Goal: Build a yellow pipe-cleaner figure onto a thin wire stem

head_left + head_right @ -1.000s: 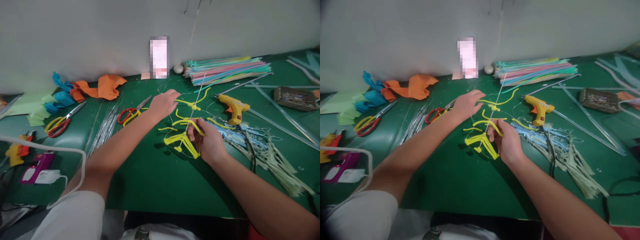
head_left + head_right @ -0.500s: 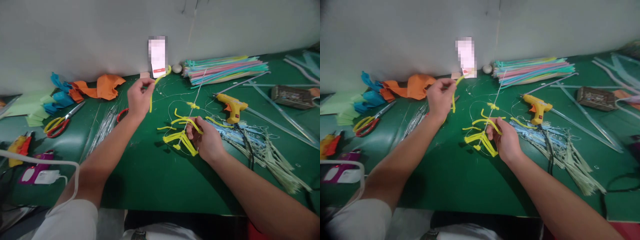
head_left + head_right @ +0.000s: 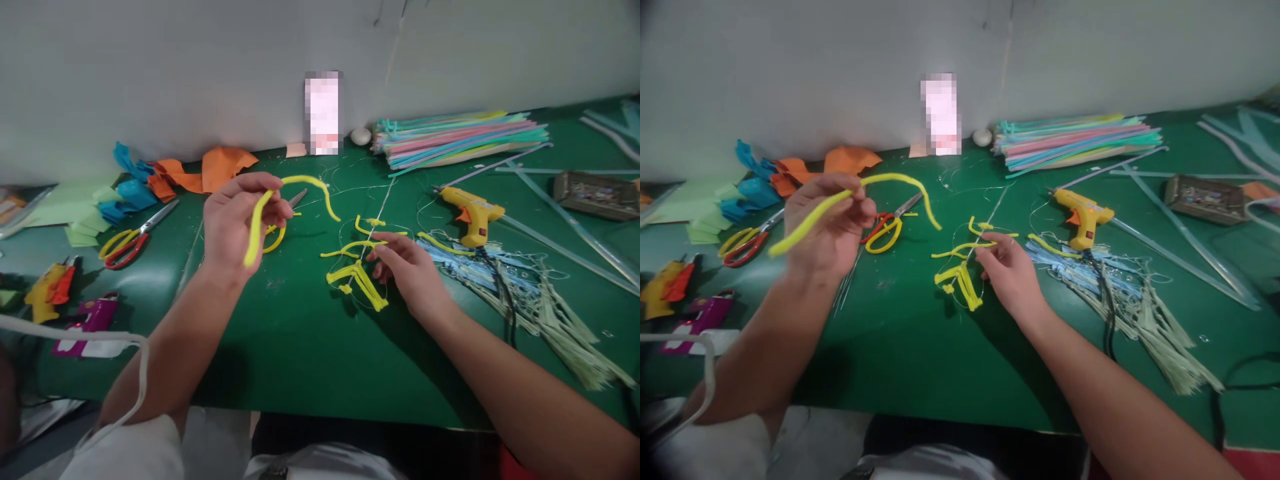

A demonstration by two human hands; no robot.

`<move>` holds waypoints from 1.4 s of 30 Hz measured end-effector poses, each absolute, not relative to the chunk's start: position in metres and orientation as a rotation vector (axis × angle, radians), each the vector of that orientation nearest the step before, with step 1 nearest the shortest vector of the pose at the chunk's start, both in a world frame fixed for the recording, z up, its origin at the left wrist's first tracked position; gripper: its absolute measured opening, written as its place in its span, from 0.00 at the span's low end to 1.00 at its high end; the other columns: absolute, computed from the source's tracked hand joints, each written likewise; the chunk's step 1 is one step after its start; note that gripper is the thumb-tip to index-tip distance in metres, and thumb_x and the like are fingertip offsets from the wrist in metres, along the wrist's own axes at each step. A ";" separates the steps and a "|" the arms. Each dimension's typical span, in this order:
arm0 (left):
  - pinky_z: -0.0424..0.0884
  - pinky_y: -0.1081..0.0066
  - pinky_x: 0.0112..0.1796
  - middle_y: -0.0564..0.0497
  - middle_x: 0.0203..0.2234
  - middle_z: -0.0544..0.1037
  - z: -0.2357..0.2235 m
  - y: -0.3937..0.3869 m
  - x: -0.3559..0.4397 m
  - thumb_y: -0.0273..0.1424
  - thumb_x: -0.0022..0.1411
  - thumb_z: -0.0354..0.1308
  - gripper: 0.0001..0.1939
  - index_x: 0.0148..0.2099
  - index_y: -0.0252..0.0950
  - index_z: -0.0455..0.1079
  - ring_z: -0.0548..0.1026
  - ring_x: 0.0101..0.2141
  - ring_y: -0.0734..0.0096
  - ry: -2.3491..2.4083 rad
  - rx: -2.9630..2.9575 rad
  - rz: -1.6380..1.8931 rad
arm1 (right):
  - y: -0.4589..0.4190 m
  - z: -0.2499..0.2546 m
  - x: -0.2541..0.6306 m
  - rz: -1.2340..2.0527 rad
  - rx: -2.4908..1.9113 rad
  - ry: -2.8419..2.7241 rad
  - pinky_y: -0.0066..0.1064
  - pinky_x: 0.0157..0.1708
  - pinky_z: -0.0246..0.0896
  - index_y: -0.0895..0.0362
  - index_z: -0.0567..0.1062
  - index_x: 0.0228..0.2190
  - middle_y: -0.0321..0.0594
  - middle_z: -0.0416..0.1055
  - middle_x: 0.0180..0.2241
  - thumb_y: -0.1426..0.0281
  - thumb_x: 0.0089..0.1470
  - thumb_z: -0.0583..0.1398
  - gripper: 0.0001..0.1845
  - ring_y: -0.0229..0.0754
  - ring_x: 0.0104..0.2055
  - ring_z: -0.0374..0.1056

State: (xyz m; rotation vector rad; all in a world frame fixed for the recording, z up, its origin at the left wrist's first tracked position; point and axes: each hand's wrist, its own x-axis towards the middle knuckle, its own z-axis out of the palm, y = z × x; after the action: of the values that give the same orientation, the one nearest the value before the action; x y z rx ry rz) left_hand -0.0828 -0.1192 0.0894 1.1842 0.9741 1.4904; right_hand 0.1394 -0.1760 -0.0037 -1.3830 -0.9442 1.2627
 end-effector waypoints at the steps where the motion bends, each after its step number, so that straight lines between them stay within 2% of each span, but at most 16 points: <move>1: 0.69 0.78 0.21 0.54 0.22 0.74 0.090 -0.122 -0.084 0.26 0.53 0.62 0.01 0.30 0.36 0.74 0.75 0.22 0.76 0.979 1.227 1.490 | -0.175 -0.005 0.141 1.196 -1.448 -1.001 0.31 0.23 0.57 0.54 0.73 0.45 0.36 0.71 0.29 0.57 0.48 0.65 0.23 0.37 0.23 0.65; 5: 0.72 0.75 0.23 0.54 0.23 0.76 0.090 -0.126 -0.086 0.33 0.52 0.67 0.03 0.31 0.41 0.76 0.76 0.25 0.74 0.952 1.403 1.546 | -0.172 -0.008 0.153 1.002 -1.622 -1.148 0.34 0.26 0.61 0.54 0.70 0.51 0.39 0.73 0.35 0.51 0.48 0.64 0.33 0.40 0.28 0.67; 6: 0.72 0.75 0.23 0.54 0.23 0.76 0.089 -0.125 -0.086 0.33 0.53 0.66 0.03 0.32 0.43 0.77 0.76 0.24 0.74 0.937 1.416 1.577 | -0.171 -0.007 0.157 0.958 -1.663 -1.223 0.34 0.27 0.60 0.54 0.71 0.50 0.40 0.73 0.35 0.50 0.49 0.63 0.31 0.41 0.28 0.67; 9: 0.70 0.75 0.21 0.55 0.24 0.76 0.084 -0.122 -0.085 0.31 0.57 0.64 0.02 0.32 0.44 0.77 0.74 0.22 0.77 0.883 1.386 1.675 | -0.171 0.001 0.167 0.665 -1.919 -1.525 0.35 0.26 0.55 0.54 0.77 0.36 0.42 0.74 0.30 0.49 0.50 0.62 0.22 0.44 0.28 0.66; 11: 0.68 0.75 0.20 0.55 0.24 0.76 0.080 -0.118 -0.084 0.29 0.58 0.63 0.04 0.31 0.44 0.76 0.72 0.20 0.78 0.865 1.370 1.727 | -0.172 0.009 0.170 0.422 -1.985 -1.581 0.35 0.25 0.52 0.54 0.76 0.39 0.44 0.75 0.33 0.50 0.49 0.63 0.23 0.45 0.29 0.66; 13: 0.67 0.76 0.19 0.56 0.23 0.75 0.076 -0.115 -0.085 0.29 0.58 0.63 0.03 0.31 0.43 0.75 0.70 0.18 0.80 0.893 1.377 1.750 | -0.175 0.016 0.170 0.231 -1.933 -1.571 0.35 0.26 0.53 0.55 0.74 0.43 0.46 0.74 0.38 0.52 0.49 0.64 0.25 0.45 0.31 0.66; 15: 0.66 0.76 0.18 0.56 0.22 0.73 0.072 -0.112 -0.086 0.31 0.57 0.64 0.03 0.31 0.41 0.74 0.69 0.17 0.80 0.959 1.392 1.735 | -0.179 0.019 0.166 0.243 -1.827 -1.669 0.35 0.27 0.55 0.55 0.75 0.39 0.45 0.73 0.36 0.54 0.50 0.63 0.20 0.44 0.30 0.65; 19: 0.65 0.76 0.18 0.56 0.21 0.72 0.066 -0.111 -0.087 0.31 0.57 0.63 0.04 0.30 0.39 0.73 0.67 0.16 0.81 0.986 1.407 1.692 | -0.184 0.011 0.155 0.520 -1.737 -2.005 0.32 0.24 0.51 0.53 0.76 0.30 0.39 0.71 0.28 0.56 0.47 0.65 0.14 0.40 0.26 0.63; 23: 0.65 0.76 0.19 0.56 0.20 0.72 0.062 -0.112 -0.086 0.28 0.57 0.62 0.03 0.30 0.38 0.73 0.68 0.16 0.80 0.937 1.409 1.678 | -0.186 0.002 0.146 0.532 -1.718 -2.144 0.30 0.20 0.46 0.52 0.74 0.28 0.36 0.70 0.26 0.61 0.47 0.65 0.09 0.38 0.24 0.61; 27: 0.66 0.76 0.19 0.56 0.20 0.73 0.056 -0.110 -0.084 0.27 0.56 0.61 0.02 0.31 0.38 0.73 0.68 0.16 0.80 0.968 1.396 1.607 | -0.187 0.000 0.142 0.517 -1.731 -2.172 0.30 0.20 0.46 0.52 0.74 0.30 0.35 0.71 0.26 0.65 0.50 0.61 0.04 0.37 0.23 0.60; 31: 0.66 0.77 0.20 0.56 0.20 0.73 0.049 -0.106 -0.083 0.27 0.54 0.61 0.00 0.31 0.37 0.73 0.68 0.16 0.81 0.973 1.368 1.484 | -0.186 0.001 0.141 0.439 -1.794 -2.199 0.32 0.19 0.47 0.52 0.75 0.29 0.37 0.72 0.26 0.62 0.52 0.61 0.07 0.40 0.23 0.62; 33: 0.66 0.78 0.20 0.56 0.21 0.73 0.045 -0.104 -0.082 0.27 0.54 0.61 0.00 0.31 0.36 0.73 0.68 0.17 0.81 0.988 1.348 1.413 | -0.183 0.000 0.141 0.299 -1.727 -2.213 0.35 0.23 0.53 0.53 0.77 0.31 0.41 0.74 0.30 0.59 0.53 0.61 0.11 0.44 0.28 0.66; 35: 0.65 0.78 0.20 0.56 0.21 0.73 0.042 -0.102 -0.081 0.27 0.53 0.61 0.01 0.31 0.36 0.73 0.68 0.17 0.82 1.002 1.332 1.342 | -0.179 -0.002 0.141 0.157 -1.592 -2.229 0.39 0.32 0.61 0.55 0.78 0.37 0.47 0.75 0.37 0.59 0.55 0.61 0.14 0.50 0.37 0.70; 37: 0.65 0.78 0.20 0.56 0.21 0.73 0.039 -0.101 -0.080 0.26 0.53 0.61 0.00 0.31 0.35 0.73 0.67 0.17 0.82 1.005 1.315 1.271 | -0.175 -0.005 0.141 0.102 -1.483 -2.254 0.43 0.41 0.62 0.56 0.78 0.44 0.50 0.75 0.43 0.61 0.57 0.59 0.16 0.54 0.44 0.69; 39: 0.64 0.78 0.19 0.56 0.20 0.73 0.035 -0.101 -0.079 0.26 0.53 0.61 0.00 0.30 0.35 0.73 0.67 0.16 0.82 1.001 1.294 1.213 | -0.171 -0.009 0.141 0.125 -1.451 -2.276 0.45 0.43 0.63 0.57 0.78 0.45 0.50 0.75 0.43 0.62 0.58 0.59 0.17 0.54 0.45 0.69; 42: 0.63 0.77 0.19 0.55 0.20 0.73 0.029 -0.101 -0.076 0.27 0.53 0.61 0.01 0.30 0.34 0.73 0.67 0.16 0.82 1.007 1.274 1.155 | -0.167 -0.015 0.142 0.176 -1.432 -2.293 0.44 0.43 0.63 0.57 0.80 0.41 0.48 0.75 0.40 0.64 0.59 0.58 0.14 0.52 0.43 0.70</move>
State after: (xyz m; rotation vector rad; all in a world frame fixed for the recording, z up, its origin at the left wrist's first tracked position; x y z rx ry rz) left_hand -0.0764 -0.1011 0.0288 1.2741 1.0074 1.1550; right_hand 0.1416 -0.1673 -0.0152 -1.4317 -2.2931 0.1759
